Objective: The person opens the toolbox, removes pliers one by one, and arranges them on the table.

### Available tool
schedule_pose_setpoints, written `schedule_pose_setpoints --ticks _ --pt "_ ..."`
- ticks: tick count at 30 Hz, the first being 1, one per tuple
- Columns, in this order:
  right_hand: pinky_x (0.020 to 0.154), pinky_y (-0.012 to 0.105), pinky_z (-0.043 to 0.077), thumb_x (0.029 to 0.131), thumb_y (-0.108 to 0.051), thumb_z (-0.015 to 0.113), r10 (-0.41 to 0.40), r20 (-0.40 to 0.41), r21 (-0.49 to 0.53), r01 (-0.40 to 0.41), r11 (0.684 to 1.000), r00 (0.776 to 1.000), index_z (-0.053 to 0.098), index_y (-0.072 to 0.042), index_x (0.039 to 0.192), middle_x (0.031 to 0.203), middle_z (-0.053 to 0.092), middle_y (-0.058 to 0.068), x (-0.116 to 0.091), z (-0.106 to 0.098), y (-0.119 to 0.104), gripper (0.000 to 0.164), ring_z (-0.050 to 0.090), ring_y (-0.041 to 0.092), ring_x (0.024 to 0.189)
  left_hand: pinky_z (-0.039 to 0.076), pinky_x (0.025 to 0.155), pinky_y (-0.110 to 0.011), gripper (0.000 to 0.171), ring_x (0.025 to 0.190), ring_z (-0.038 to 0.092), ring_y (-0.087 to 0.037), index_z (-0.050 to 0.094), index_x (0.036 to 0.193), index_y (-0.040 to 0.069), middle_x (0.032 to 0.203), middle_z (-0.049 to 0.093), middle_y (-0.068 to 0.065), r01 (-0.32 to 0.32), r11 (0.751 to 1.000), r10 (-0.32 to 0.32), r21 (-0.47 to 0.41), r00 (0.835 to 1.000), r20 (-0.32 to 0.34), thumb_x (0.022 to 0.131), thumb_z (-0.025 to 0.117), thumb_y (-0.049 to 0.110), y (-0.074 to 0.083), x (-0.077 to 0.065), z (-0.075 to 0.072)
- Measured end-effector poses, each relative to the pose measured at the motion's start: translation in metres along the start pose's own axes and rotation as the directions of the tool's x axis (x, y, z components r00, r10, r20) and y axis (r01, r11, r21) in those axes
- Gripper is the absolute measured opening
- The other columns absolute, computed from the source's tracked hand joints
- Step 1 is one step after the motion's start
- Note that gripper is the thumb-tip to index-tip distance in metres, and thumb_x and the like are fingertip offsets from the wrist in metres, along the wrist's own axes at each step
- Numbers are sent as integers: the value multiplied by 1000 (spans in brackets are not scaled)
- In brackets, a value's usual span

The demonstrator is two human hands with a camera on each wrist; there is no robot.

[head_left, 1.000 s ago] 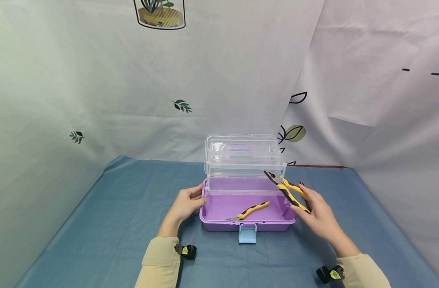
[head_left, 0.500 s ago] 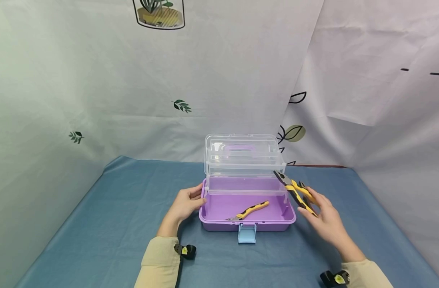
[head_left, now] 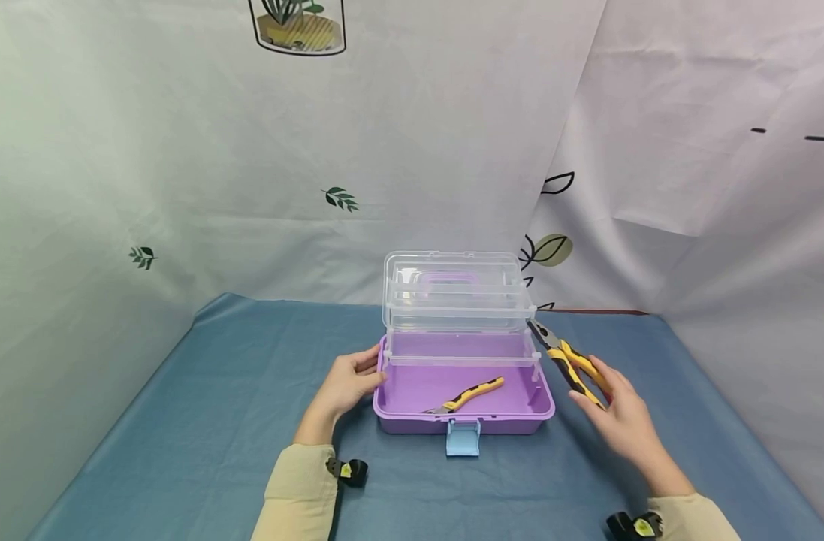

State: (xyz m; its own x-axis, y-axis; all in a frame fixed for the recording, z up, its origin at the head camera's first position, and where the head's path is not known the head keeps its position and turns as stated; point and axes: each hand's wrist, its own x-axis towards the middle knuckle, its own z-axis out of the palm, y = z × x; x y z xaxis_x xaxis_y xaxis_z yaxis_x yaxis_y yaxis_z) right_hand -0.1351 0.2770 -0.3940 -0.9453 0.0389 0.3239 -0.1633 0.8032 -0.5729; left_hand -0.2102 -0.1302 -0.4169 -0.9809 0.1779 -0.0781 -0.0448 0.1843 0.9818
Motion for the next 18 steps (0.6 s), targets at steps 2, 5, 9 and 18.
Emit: schedule_pose_setpoints --ticks 2,5,9,18 --pt "85 64 41 85 -24 71 7 0 -3 -7 1000 1000 38 2 141 132 46 32 -1 -1 2 71 45 47 115 54 89 -41 59 123 52 -37 42 140 0 134 51 -26 3 1000 -3 6 1000 4 85 62 0 4 -2 0" --pt "84 64 42 85 -23 71 12 -5 -6 -12 1000 1000 38 2 142 131 46 32 -2 -2 5 70 46 47 114 55 88 -41 59 123 52 -37 41 141 0 135 50 -27 3 1000 -3 8 1000 3 86 63 -1 4 -2 0" --pt "82 62 43 85 -21 71 12 -27 -12 -12 1000 1000 39 3 140 129 47 33 -3 -2 9 69 47 47 112 55 89 -41 59 123 52 -36 42 141 1 135 51 -26 3 1000 -3 1 1000 -2 86 63 0 0 0 0" --pt "59 31 42 85 -26 70 64 -23 -71 -65 995 998 39 4 139 127 48 32 -6 -4 13 69 52 32 84 54 89 -40 59 123 52 -36 42 140 1 134 52 -26 -2 1000 2 -1 1000 -2 85 63 0 -1 0 0"
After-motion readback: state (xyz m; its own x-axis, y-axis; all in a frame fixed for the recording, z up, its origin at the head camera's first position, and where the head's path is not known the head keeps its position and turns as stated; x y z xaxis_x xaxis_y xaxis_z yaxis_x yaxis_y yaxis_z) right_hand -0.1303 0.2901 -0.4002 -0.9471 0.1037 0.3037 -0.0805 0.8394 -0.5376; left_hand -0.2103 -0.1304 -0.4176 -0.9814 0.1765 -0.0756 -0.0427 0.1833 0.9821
